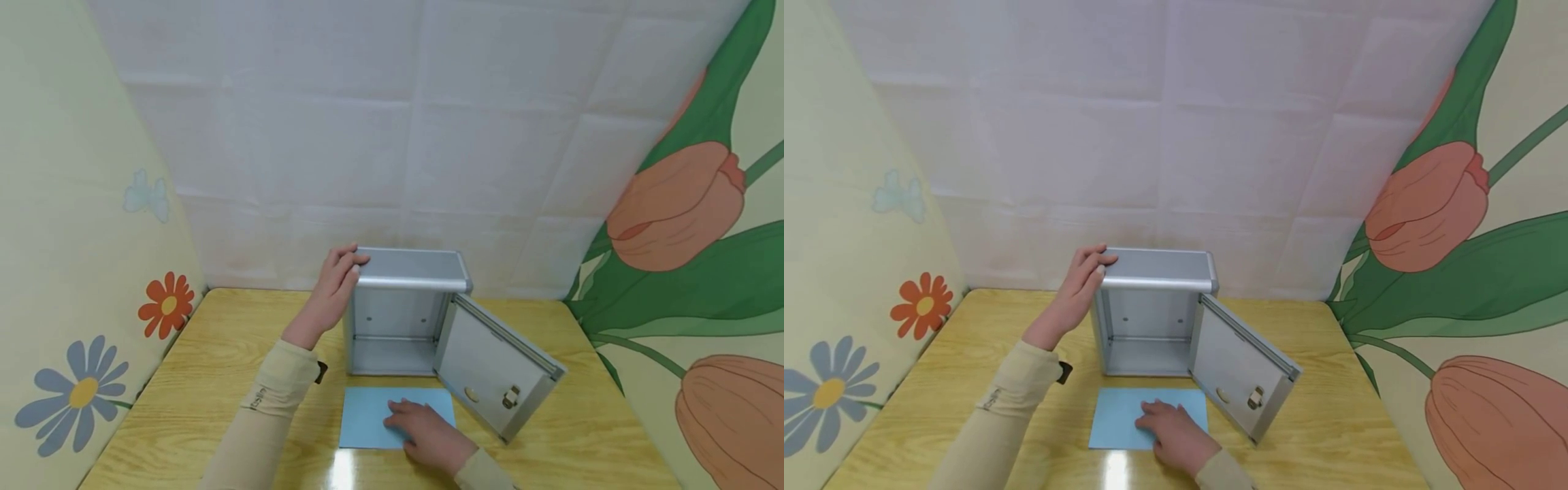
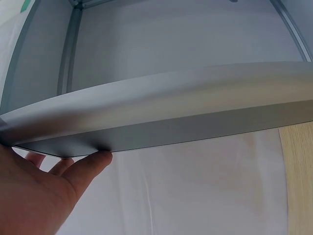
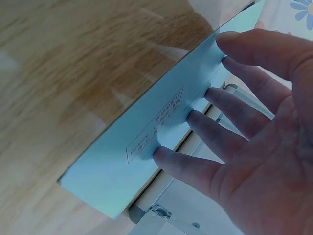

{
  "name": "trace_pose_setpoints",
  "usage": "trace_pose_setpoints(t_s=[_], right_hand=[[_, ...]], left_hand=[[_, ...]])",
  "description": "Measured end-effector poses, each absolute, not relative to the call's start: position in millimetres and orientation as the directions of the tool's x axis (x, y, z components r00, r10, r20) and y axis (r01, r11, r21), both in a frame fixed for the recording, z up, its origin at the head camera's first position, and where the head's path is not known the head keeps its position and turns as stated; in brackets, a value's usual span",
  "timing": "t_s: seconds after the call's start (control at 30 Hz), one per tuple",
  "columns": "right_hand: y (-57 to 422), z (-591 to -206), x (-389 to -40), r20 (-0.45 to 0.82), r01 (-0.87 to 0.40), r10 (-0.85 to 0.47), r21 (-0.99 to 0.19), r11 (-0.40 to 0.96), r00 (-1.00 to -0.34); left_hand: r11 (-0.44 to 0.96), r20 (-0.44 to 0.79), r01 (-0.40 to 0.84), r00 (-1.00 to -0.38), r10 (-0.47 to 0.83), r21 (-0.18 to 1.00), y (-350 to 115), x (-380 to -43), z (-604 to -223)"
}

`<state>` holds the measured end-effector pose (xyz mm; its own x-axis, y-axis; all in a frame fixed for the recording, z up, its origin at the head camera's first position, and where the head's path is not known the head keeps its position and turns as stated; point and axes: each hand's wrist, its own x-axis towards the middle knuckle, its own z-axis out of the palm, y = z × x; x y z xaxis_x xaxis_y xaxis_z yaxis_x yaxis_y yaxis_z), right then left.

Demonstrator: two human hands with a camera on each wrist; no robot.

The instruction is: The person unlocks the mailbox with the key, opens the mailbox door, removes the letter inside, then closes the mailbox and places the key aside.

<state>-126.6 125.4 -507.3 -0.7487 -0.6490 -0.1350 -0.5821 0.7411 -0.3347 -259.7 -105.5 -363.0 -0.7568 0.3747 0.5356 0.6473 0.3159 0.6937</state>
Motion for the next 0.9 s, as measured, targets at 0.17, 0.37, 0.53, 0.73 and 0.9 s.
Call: trace_pose_setpoints(t_s=[0.17, 0.37, 0.53, 0.73, 0.9], right_hand=[[125.3, -506.4, -126.4, -0.133, -0.582, -0.649, -0.333, 0.741, -0.749], [127.0, -500.9, -124.8, -0.050, -0.636, -0.671, -0.271, 0.722, -0.740], [132.4, -478.0, -118.2, 0.138, -0.697, -0.683, -0.172, 0.697, -0.717], [141.4, -435.2, -110.4, 0.305, -0.719, -0.667, -0.104, 0.687, -0.680], [151.3, -401.6, -105.2, 0.436, -0.722, -0.635, -0.053, 0.690, -0.638]], left_hand=[[0.316, 0.534, 0.647, -0.756, 0.378, 0.694, -105.6, -260.3, -363.1], [0.330, 0.525, 0.640, -0.763, 0.377, 0.694, -106.0, -260.1, -362.8], [0.308, 0.538, 0.652, -0.752, 0.381, 0.693, -105.6, -260.3, -363.1], [0.291, 0.528, 0.642, -0.757, 0.385, 0.709, -103.2, -253.2, -354.8], [0.295, 0.499, 0.623, -0.769, 0.399, 0.725, -101.3, -233.6, -333.3]])
